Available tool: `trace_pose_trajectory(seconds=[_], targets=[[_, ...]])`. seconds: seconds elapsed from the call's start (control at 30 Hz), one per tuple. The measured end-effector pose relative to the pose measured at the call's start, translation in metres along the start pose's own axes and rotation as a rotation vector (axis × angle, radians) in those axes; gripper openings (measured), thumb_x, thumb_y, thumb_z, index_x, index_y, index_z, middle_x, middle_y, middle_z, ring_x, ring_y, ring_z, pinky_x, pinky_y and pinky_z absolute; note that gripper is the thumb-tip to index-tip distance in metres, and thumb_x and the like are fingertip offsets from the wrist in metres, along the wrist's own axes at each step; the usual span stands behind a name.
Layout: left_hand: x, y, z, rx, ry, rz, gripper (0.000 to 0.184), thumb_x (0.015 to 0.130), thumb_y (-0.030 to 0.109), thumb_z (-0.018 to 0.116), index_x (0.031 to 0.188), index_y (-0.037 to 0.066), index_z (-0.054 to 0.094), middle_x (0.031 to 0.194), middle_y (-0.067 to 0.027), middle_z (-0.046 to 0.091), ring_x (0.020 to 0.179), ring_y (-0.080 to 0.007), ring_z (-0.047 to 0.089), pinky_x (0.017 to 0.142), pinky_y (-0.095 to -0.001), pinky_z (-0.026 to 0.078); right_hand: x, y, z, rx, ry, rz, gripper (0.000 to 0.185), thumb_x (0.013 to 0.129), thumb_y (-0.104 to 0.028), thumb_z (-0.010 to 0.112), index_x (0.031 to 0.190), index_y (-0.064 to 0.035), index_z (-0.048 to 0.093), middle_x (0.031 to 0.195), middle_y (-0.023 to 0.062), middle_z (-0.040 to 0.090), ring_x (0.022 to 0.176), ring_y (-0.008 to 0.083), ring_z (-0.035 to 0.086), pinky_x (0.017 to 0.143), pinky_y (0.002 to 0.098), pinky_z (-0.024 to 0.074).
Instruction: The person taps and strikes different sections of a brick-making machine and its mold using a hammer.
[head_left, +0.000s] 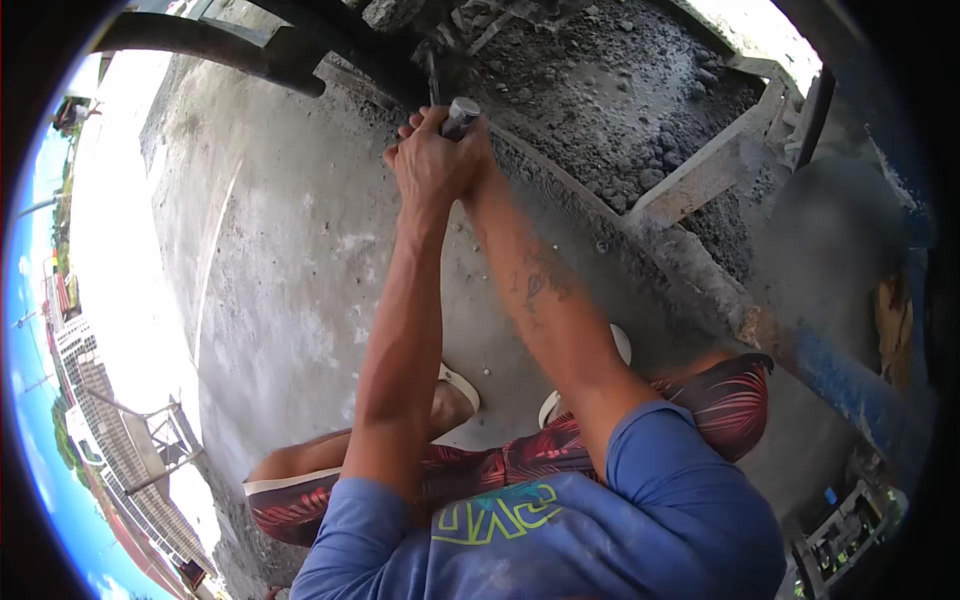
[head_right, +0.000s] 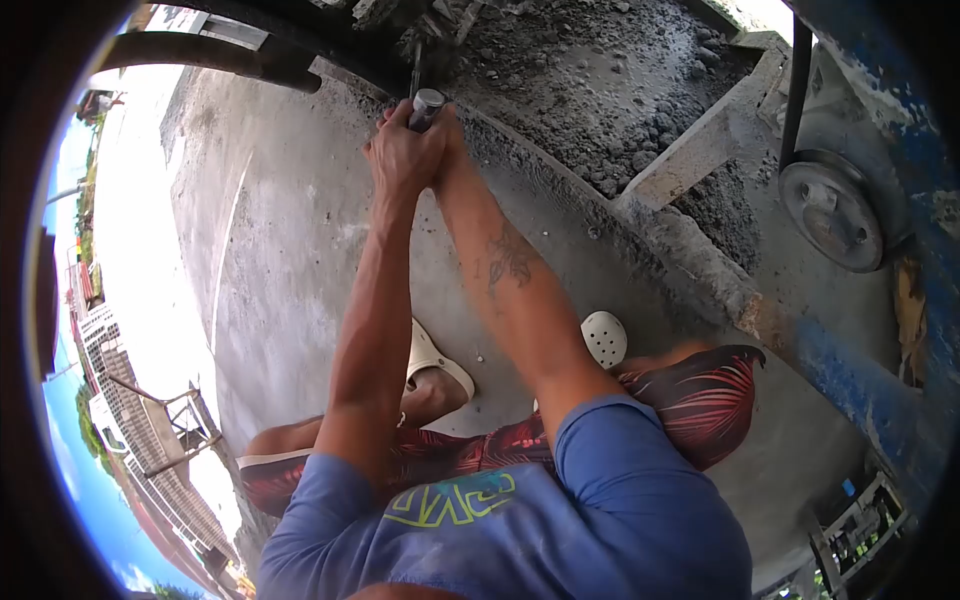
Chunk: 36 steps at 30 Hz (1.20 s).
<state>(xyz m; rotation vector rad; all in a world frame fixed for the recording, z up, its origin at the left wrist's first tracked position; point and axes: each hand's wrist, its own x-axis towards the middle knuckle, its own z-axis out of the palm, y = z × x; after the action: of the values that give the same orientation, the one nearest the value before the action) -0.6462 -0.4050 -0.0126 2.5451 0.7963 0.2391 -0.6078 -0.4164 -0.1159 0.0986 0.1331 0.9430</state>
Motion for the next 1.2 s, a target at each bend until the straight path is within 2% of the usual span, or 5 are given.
trace_pose_trajectory(seconds=[0.07, 0.3, 0.37, 0.5, 1.2], targets=[[0.000, 0.001, 0.012, 0.017, -0.027, 0.055, 0.050, 0.073, 0.048, 0.063, 0.104, 0.009, 0.062, 0.089, -0.0187, 0.065, 0.090, -0.0349, 0.060, 0.082, -0.0416, 0.039, 0.002, -0.008, -0.016, 0.623, -0.041, 0.237, 0.040, 0.087, -0.045, 0.045, 0.106, -0.0106, 0.053, 0.100, 0.0116, 0.060, 0.098, 0.0293, 0.055, 0.093, 0.0543, 0.0396], [-0.014, -0.028, 0.046, 0.300, 0.441, 0.249, 0.044, 0.063, 0.043, 0.067, 0.096, 0.014, 0.065, 0.083, -0.0110, 0.064, 0.086, -0.0301, 0.059, 0.077, -0.0438, 0.040, -0.011, 0.012, -0.032, 0.045, -0.030, -0.023, 0.038, 0.090, -0.036, 0.045, 0.116, -0.0079, 0.046, 0.089, 0.0054, 0.056, 0.088, 0.0256, 0.056, 0.082, 0.0430, 0.0468], [-0.001, 0.004, 0.000, -0.078, -0.020, 0.047, 0.033, 0.069, 0.028, 0.059, 0.097, 0.011, 0.063, 0.083, -0.0208, 0.064, 0.083, -0.0374, 0.062, 0.074, -0.0432, 0.048, -0.008, 0.002, -0.013, -0.054, -0.055, -0.089, 0.042, 0.087, -0.039, 0.052, 0.115, -0.0088, 0.050, 0.084, 0.0054, 0.056, 0.085, 0.0245, 0.056, 0.080, 0.0423, 0.0471], [-0.011, -0.017, 0.005, -0.038, -0.046, -0.046, 0.055, 0.068, 0.047, 0.066, 0.112, 0.014, 0.062, 0.092, -0.0135, 0.067, 0.097, -0.0285, 0.059, 0.088, -0.0405, 0.028, -0.010, 0.017, -0.006, 0.005, 0.131, -0.064, 0.049, 0.083, -0.045, 0.057, 0.117, -0.0101, 0.050, 0.081, 0.0060, 0.055, 0.079, 0.0225, 0.056, 0.073, 0.0407, 0.0472], [0.012, 0.003, 0.027, -0.123, -0.063, -0.048, 0.052, 0.074, 0.043, 0.061, 0.115, 0.010, 0.059, 0.098, -0.0147, 0.066, 0.100, -0.0340, 0.058, 0.097, -0.0462, 0.027, -0.009, -0.016, 0.012, -0.059, 0.122, -0.117, 0.042, 0.089, -0.041, 0.046, 0.114, -0.0077, 0.051, 0.081, 0.0037, 0.054, 0.080, 0.0224, 0.054, 0.074, 0.0386, 0.0465]])
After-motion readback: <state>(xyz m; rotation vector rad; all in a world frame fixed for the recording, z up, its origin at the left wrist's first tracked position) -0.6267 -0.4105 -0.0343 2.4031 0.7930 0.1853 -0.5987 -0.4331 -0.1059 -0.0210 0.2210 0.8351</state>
